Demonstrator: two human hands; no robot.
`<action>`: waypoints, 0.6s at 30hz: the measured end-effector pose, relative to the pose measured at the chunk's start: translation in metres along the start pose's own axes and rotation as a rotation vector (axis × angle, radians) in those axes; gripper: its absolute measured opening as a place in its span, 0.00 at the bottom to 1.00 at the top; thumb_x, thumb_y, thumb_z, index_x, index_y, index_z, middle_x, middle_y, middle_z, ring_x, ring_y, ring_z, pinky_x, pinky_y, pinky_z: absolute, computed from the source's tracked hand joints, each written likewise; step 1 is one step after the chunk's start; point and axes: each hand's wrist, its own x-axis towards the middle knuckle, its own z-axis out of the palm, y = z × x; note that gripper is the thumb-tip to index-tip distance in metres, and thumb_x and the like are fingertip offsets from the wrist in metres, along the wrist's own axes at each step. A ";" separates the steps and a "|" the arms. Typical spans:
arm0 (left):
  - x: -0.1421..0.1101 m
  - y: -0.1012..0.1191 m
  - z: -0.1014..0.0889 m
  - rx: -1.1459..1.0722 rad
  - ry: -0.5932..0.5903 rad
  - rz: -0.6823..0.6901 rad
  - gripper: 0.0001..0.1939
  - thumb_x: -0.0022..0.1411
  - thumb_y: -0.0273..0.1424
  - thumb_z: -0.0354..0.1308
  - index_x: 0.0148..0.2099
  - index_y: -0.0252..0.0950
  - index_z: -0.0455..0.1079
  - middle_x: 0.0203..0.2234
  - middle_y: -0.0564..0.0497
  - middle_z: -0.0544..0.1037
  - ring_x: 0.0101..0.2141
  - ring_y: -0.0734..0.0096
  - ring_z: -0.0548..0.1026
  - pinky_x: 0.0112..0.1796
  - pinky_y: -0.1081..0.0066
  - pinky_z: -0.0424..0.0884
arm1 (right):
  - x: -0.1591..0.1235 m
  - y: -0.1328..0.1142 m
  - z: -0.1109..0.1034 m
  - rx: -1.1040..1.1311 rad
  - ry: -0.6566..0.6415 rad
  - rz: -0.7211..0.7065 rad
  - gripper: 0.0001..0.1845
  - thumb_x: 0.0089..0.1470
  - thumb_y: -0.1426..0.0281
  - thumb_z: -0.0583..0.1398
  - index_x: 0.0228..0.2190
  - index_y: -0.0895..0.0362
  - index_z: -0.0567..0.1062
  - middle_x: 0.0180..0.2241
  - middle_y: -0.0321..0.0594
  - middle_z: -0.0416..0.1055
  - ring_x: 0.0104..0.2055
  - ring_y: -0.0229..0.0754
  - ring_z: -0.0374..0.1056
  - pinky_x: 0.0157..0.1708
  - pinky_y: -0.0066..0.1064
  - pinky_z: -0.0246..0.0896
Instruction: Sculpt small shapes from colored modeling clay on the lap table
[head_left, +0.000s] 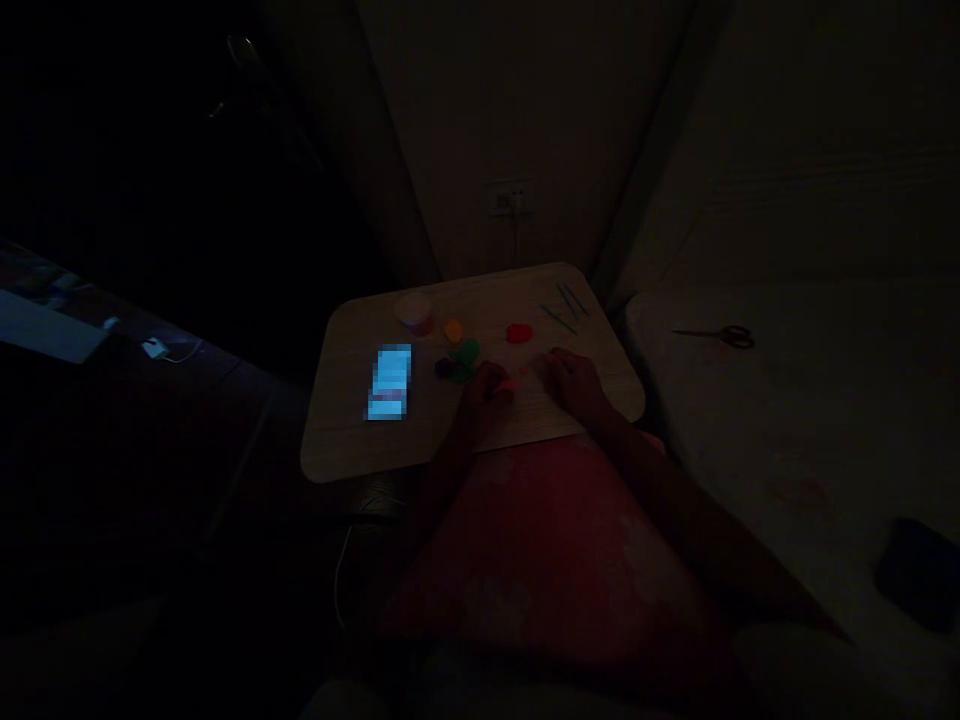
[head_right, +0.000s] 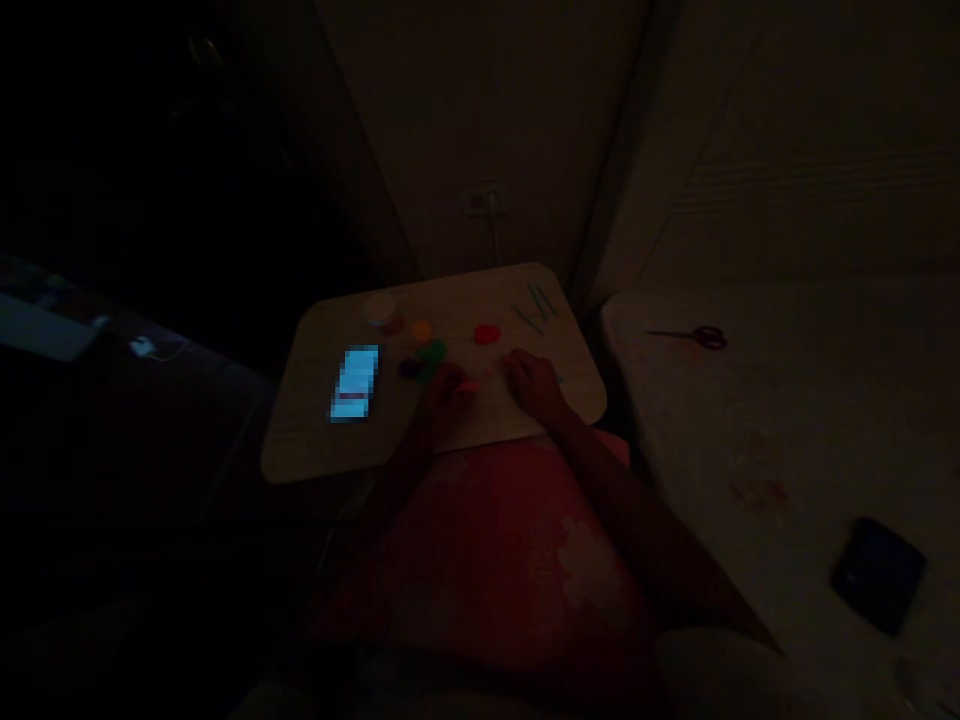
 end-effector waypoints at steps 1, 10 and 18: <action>0.000 0.000 0.000 0.006 0.004 0.009 0.09 0.57 0.32 0.61 0.37 0.38 0.64 0.30 0.55 0.69 0.31 0.73 0.68 0.31 0.74 0.63 | 0.001 0.000 0.000 -0.003 0.006 0.001 0.22 0.66 0.58 0.54 0.21 0.52 0.64 0.19 0.34 0.62 0.23 0.39 0.59 0.27 0.33 0.53; 0.001 -0.002 -0.002 0.033 0.015 0.010 0.09 0.55 0.30 0.61 0.38 0.38 0.65 0.32 0.54 0.70 0.32 0.72 0.69 0.32 0.74 0.64 | 0.002 0.005 0.004 0.079 0.032 -0.084 0.11 0.60 0.61 0.62 0.32 0.54 0.80 0.34 0.40 0.77 0.36 0.43 0.71 0.37 0.33 0.64; 0.000 0.001 -0.001 0.036 0.011 0.012 0.10 0.56 0.33 0.62 0.38 0.38 0.64 0.31 0.54 0.69 0.32 0.72 0.68 0.32 0.74 0.65 | 0.001 0.003 0.001 0.027 -0.008 -0.126 0.12 0.62 0.60 0.62 0.38 0.52 0.85 0.39 0.43 0.82 0.40 0.46 0.75 0.42 0.38 0.69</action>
